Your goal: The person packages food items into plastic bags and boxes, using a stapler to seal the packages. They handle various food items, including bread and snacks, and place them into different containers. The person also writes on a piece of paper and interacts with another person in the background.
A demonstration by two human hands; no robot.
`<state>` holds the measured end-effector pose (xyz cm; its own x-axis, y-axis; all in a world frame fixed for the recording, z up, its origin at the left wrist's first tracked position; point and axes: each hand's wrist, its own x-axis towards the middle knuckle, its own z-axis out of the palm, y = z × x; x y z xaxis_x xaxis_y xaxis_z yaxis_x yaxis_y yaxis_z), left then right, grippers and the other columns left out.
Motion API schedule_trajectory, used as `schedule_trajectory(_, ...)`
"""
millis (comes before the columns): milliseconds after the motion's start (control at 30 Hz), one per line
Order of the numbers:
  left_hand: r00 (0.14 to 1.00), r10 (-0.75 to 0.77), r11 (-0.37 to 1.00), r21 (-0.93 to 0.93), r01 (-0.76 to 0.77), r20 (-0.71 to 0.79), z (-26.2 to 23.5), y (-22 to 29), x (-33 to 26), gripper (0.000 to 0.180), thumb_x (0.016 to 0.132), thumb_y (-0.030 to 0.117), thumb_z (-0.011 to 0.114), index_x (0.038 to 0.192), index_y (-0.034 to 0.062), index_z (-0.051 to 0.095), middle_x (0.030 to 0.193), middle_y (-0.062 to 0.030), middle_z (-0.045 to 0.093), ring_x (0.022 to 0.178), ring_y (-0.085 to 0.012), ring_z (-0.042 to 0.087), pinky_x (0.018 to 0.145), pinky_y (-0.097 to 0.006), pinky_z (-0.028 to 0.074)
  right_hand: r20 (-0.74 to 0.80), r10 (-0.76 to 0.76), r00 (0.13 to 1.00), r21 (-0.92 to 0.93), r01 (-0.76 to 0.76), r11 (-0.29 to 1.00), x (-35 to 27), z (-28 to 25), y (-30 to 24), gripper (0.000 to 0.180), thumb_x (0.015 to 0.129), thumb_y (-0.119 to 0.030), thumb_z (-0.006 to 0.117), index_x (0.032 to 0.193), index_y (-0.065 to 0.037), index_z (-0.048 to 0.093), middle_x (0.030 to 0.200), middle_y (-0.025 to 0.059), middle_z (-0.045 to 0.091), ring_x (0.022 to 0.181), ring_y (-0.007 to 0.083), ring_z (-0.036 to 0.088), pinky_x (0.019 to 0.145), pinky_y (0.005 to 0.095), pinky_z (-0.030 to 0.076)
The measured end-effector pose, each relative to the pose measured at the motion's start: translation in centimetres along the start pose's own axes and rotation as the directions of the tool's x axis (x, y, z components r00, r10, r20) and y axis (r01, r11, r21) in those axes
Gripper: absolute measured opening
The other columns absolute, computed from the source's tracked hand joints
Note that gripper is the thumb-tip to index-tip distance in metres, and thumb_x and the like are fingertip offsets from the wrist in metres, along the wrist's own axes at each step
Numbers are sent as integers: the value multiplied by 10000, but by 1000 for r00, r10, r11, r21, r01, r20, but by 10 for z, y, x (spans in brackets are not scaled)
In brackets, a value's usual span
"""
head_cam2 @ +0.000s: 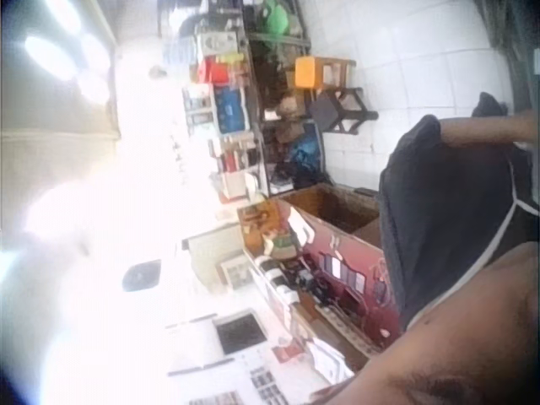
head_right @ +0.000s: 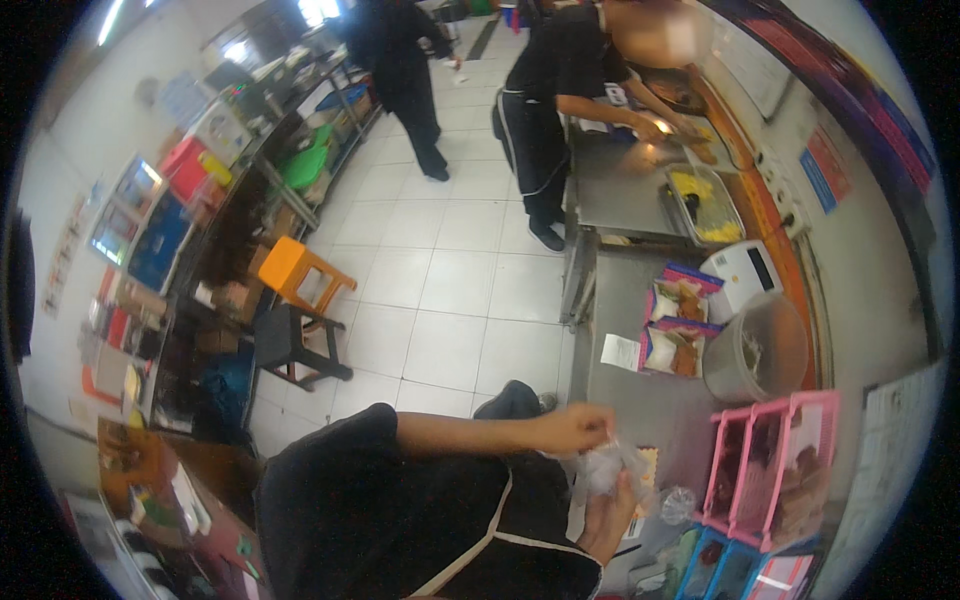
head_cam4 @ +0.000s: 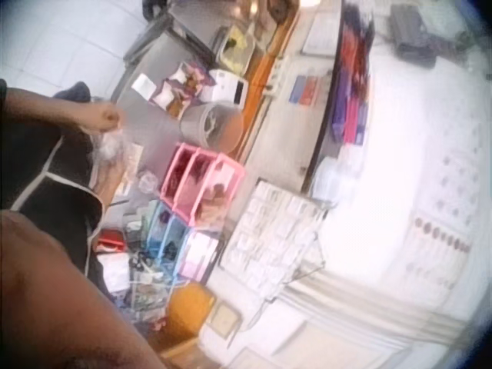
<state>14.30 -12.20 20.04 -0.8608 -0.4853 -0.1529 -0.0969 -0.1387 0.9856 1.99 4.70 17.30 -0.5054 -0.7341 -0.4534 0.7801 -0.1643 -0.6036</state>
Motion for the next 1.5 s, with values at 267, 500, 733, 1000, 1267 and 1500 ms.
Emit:
schedule_trajectory(267, 741, 184, 841, 494, 222, -646, -68, -50, -61, 216, 910, 140, 632, 1084, 27, 575, 873, -193, 682, 840, -339, 689, 750, -461, 534, 123, -192, 974, -406, 225, 885, 68, -13, -21, 144, 844, -35, 690, 831, -81, 554, 786, 0, 537, 747, 170, 555, 702, 320, 455)
schedule_trajectory(500, 974, -65, 501, 837, 219, -216, -27, -9, -55, 333, 878, 143, 595, 1175, -4, 564, 895, -246, 688, 910, -430, 679, 762, -512, 553, 711, -42, 702, -695, 710, 118, 27, 83, -1, 80, 904, -47, 622, 869, -70, 554, 687, 56, 488, 682, 246, 540, 672, 389, 434)
schedule_trajectory(733, 848, -95, 443, 741, 504, -521, -70, -51, -90, 252, 892, 85, 552, 1106, -40, 599, 863, -220, 701, 798, -387, 710, 687, -481, 579, 621, 15, 783, -609, 495, -620, 95, 27, -34, 217, 954, -84, 536, 1148, -24, 614, 817, 177, 615, 747, 376, 595, 746, 475, 498)
schedule_trajectory(1000, 225, 766, 634, 650, -419, -603, -54, 105, -119, 439, 960, -26, 467, 1397, -12, 501, 1268, -232, 633, 1136, -205, 634, 932, -319, 511, 824, -54, 564, -562, 825, 59, 47, 98, -46, 378, 983, -153, 529, 1330, -9, 573, 1147, 133, 660, 1011, 274, 647, 865, 386, 524)
schedule_trajectory(1267, 684, -392, 899, -100, 425, -615, -97, -154, -183, 227, 973, 153, 570, 1056, -25, 682, 774, -70, 690, 707, -194, 684, 696, -323, 571, 445, 409, 797, -893, 431, 131, 57, -18, 33, 531, 875, -226, 679, 1376, -90, 571, 1310, 164, 622, 1228, 378, 572, 1038, 448, 456)
schedule_trajectory(1500, 757, -455, 863, -440, 246, -469, -60, -80, -99, 308, 909, 56, 640, 1188, -29, 543, 918, -114, 668, 824, -206, 690, 809, -341, 591, 97, -150, 984, -863, 8, -506, 69, -116, -4, 1121, 649, -447, 861, 1563, -188, 266, 1546, 271, 289, 1427, 439, 296, 1123, 523, 346)
